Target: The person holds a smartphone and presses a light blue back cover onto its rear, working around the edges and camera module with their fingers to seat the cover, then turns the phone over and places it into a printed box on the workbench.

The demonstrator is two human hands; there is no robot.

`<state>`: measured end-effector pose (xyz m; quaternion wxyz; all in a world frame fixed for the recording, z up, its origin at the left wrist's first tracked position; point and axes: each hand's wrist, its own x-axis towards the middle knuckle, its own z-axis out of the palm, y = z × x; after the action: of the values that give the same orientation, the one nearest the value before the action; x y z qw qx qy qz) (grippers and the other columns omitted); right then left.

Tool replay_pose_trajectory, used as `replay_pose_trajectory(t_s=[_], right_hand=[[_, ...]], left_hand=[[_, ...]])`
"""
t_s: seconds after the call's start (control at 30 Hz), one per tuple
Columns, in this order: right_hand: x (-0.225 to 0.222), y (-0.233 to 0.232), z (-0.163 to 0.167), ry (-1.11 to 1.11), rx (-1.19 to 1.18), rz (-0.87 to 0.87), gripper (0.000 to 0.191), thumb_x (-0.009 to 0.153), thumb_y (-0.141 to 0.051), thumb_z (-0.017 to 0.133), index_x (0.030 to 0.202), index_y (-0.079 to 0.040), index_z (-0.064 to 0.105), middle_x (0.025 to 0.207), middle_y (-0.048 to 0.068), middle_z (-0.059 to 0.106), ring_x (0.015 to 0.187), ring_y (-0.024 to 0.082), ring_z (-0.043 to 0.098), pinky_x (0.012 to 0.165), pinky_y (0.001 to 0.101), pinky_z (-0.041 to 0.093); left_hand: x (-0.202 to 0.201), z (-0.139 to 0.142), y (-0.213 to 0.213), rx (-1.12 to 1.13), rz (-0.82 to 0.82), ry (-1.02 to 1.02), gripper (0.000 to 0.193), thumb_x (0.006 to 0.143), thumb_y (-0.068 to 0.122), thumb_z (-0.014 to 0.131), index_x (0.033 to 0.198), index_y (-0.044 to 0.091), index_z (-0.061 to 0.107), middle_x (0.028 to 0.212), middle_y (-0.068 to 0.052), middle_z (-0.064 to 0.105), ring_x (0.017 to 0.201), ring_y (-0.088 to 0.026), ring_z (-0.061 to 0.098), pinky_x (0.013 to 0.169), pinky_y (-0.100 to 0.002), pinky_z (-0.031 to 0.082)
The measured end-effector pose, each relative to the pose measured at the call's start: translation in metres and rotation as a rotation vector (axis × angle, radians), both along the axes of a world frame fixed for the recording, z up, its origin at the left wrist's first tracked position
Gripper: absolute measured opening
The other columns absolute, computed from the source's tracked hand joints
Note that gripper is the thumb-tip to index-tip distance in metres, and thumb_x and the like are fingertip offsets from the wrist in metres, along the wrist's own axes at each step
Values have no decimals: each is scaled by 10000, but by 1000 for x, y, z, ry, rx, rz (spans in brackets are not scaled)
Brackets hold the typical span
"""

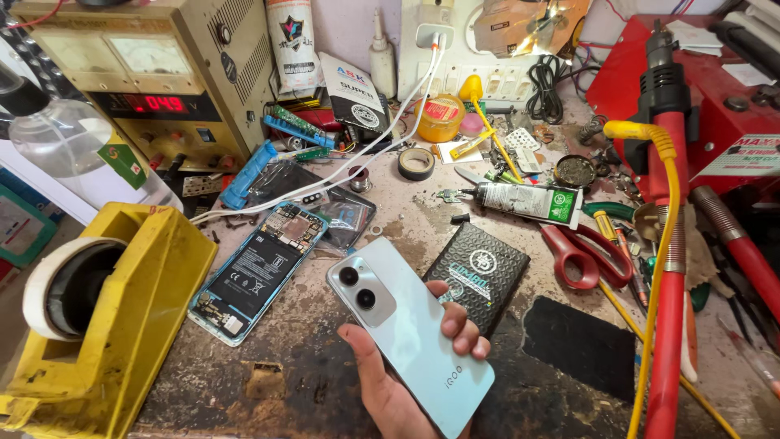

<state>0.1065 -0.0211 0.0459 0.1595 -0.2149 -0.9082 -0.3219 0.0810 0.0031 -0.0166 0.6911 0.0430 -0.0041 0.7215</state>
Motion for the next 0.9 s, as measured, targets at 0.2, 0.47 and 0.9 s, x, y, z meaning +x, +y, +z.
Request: replay_pose_trajectory(t_s=[0.2, 0.47, 0.9], right_hand=[[54, 5, 11, 265, -353, 154, 434, 1083, -231, 488, 1456, -23, 412, 1512, 159, 487, 1448, 255, 446, 1222, 418, 349], [38, 18, -11, 1197, -1195, 380, 479, 1052, -144, 581, 1459, 22, 389, 1434, 212, 570, 1355, 306, 586, 1168, 432, 457], [-4, 30, -9, -1282, 540, -1263, 676, 919, -463, 515, 1413, -25, 371, 943, 52, 432, 855, 216, 506, 774, 285, 449]], left_hand=[[-5, 15, -2, -5, -47, -48, 1020, 863, 845, 353, 1310, -65, 465, 887, -121, 500, 784, -236, 494, 736, -407, 446], [5, -3, 7, -133, 191, 397, 941, 855, 787, 382, 1358, -3, 476, 1135, -94, 651, 1032, -201, 631, 924, -361, 510], [5, 37, 4, -168, 37, 209, 975, 824, 801, 381, 1247, -72, 473, 808, -105, 499, 719, -216, 500, 671, -373, 462]])
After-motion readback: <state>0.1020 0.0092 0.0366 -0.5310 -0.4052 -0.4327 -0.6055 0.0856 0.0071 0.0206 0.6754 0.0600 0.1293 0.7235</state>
